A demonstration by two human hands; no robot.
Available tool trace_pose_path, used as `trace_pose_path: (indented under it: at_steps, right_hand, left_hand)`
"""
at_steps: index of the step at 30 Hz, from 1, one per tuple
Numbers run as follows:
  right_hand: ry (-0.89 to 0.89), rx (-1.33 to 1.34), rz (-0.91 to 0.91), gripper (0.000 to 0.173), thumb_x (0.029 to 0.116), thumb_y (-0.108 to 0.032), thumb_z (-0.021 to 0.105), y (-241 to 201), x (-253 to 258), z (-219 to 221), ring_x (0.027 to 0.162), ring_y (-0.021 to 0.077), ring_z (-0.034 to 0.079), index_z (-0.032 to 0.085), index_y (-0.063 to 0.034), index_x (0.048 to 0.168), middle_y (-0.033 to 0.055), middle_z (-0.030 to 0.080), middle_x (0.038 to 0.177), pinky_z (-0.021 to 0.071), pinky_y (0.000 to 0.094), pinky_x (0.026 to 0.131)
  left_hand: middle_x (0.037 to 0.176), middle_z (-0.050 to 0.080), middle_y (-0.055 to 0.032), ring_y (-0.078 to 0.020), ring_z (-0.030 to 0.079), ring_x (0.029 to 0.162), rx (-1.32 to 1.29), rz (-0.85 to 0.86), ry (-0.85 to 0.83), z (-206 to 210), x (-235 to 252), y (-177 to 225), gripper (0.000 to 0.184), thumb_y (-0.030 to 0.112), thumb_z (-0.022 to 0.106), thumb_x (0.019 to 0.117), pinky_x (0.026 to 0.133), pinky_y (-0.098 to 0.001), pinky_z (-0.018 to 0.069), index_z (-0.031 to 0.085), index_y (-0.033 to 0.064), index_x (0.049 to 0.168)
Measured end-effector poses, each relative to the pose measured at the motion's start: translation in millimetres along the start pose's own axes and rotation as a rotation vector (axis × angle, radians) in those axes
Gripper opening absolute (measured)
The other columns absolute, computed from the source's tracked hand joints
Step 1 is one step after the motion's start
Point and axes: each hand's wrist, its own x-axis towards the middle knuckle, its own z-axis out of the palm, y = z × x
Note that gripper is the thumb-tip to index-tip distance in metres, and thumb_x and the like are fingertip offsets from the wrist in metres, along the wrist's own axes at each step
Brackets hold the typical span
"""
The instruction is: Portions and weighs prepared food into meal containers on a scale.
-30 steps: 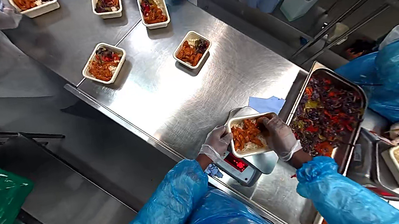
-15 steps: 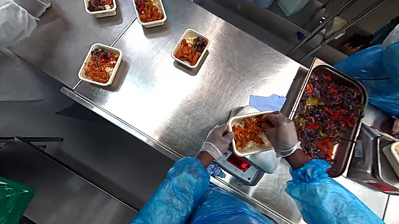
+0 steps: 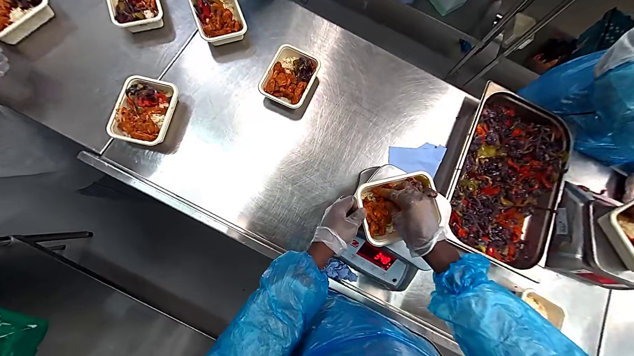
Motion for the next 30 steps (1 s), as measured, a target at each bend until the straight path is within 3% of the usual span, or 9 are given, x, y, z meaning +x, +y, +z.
trace_pose_path:
  at_steps: [4, 7, 9, 11, 16, 20, 26, 28, 30]
  right_hand:
    - [0.053, 0.069, 0.08, 0.028, 0.0912, -0.012, 0.074, -10, -7, -1, 0.105, 0.0335, 0.067, 0.072, -0.0121, 0.119, 0.015, 0.069, 0.116, 0.0552, 0.0578, 0.088]
    - [0.016, 0.096, 0.184, 0.03, 0.0897, -0.009, 0.074, -19, -9, 8, 0.103, 0.0354, 0.067, 0.073, -0.0127, 0.119, 0.017, 0.066, 0.119, 0.0571, 0.0587, 0.084]
    - [-0.042, 0.098, 0.228, 0.028, 0.0907, -0.007, 0.073, -20, -13, 6, 0.105, 0.0358, 0.067, 0.073, -0.0109, 0.119, 0.0178, 0.066, 0.121, 0.0569, 0.0578, 0.085]
    - [-0.069, 0.145, 0.292, 0.026, 0.091, -0.007, 0.073, -19, -21, -5, 0.106, 0.0338, 0.067, 0.074, -0.0094, 0.117, 0.0162, 0.069, 0.121, 0.0548, 0.0559, 0.086]
    - [0.221, 0.075, 0.304, 0.037, 0.0898, -0.004, 0.073, 12, -10, -14, 0.1, 0.0342, 0.068, 0.071, -0.0107, 0.127, 0.018, 0.066, 0.122, 0.0573, 0.0574, 0.082]
    - [0.213, 0.01, 0.326, 0.044, 0.0916, -0.002, 0.068, 16, -11, -7, 0.105, 0.0371, 0.068, 0.066, -0.0099, 0.135, 0.0187, 0.06, 0.138, 0.0576, 0.0589, 0.083]
    - [-0.092, -0.001, 0.425, 0.046, 0.0993, -0.004, 0.058, 7, -23, -15, 0.123, 0.0425, 0.06, 0.058, -0.0114, 0.145, 0.0202, 0.055, 0.146, 0.0503, 0.0619, 0.098]
    - [-0.124, -0.004, 0.436, 0.046, 0.1006, -0.005, 0.057, 5, -21, -20, 0.13, 0.041, 0.057, 0.057, -0.01, 0.146, 0.0189, 0.053, 0.15, 0.0471, 0.0605, 0.105]
    - [-0.083, -0.013, 0.418, 0.045, 0.0993, -0.004, 0.057, 1, -10, -20, 0.13, 0.0406, 0.057, 0.057, -0.0041, 0.144, 0.0209, 0.053, 0.149, 0.0481, 0.0602, 0.105]
  left_hand:
    - [0.096, 0.066, -0.0142, -0.0247, 0.065, 0.08, -0.026, -0.04, -0.007, -2, -7, 2, 0.023, 0.025, 0.055, 0.107, 0.072, -0.0459, 0.0548, 0.065, 0.0049, 0.101]
    - [0.1, 0.068, -0.0157, -0.0265, 0.067, 0.086, -0.023, -0.024, -0.029, 1, 8, -14, 0.028, 0.027, 0.052, 0.1084, 0.08, -0.0493, 0.0562, 0.067, 0.0032, 0.109]
    - [0.096, 0.069, -0.0146, -0.0251, 0.068, 0.086, -0.018, -0.001, -0.02, 6, 25, -30, 0.028, 0.025, 0.051, 0.1079, 0.082, -0.0485, 0.0566, 0.068, 0.0024, 0.106]
    - [0.098, 0.068, -0.0151, -0.0248, 0.067, 0.087, -0.02, -0.006, -0.047, -2, 9, -12, 0.03, 0.026, 0.048, 0.1098, 0.081, -0.0472, 0.0553, 0.067, 0.003, 0.11]
    - [0.101, 0.068, -0.0142, -0.0231, 0.066, 0.087, -0.028, -0.006, -0.057, -8, -9, 4, 0.029, 0.024, 0.046, 0.1101, 0.078, -0.0455, 0.0555, 0.066, 0.004, 0.111]
    - [0.101, 0.068, -0.0135, -0.0225, 0.067, 0.086, -0.015, 0.001, -0.053, -6, -6, 0, 0.028, 0.025, 0.047, 0.1098, 0.077, -0.0446, 0.0556, 0.066, 0.0047, 0.111]
    - [0.096, 0.067, -0.0137, -0.0227, 0.065, 0.081, -0.011, -0.042, -0.055, -5, -6, 1, 0.028, 0.027, 0.048, 0.1098, 0.073, -0.0435, 0.0546, 0.066, 0.0054, 0.108]
    - [0.094, 0.067, -0.0128, -0.0221, 0.065, 0.079, -0.007, -0.043, -0.052, -2, -2, -2, 0.027, 0.027, 0.048, 0.1096, 0.072, -0.0427, 0.0546, 0.065, 0.0059, 0.106]
    - [0.093, 0.069, -0.011, -0.02, 0.067, 0.079, -0.001, -0.045, -0.043, 0, 8, -8, 0.026, 0.025, 0.049, 0.1092, 0.074, -0.0412, 0.0568, 0.067, 0.0061, 0.105]
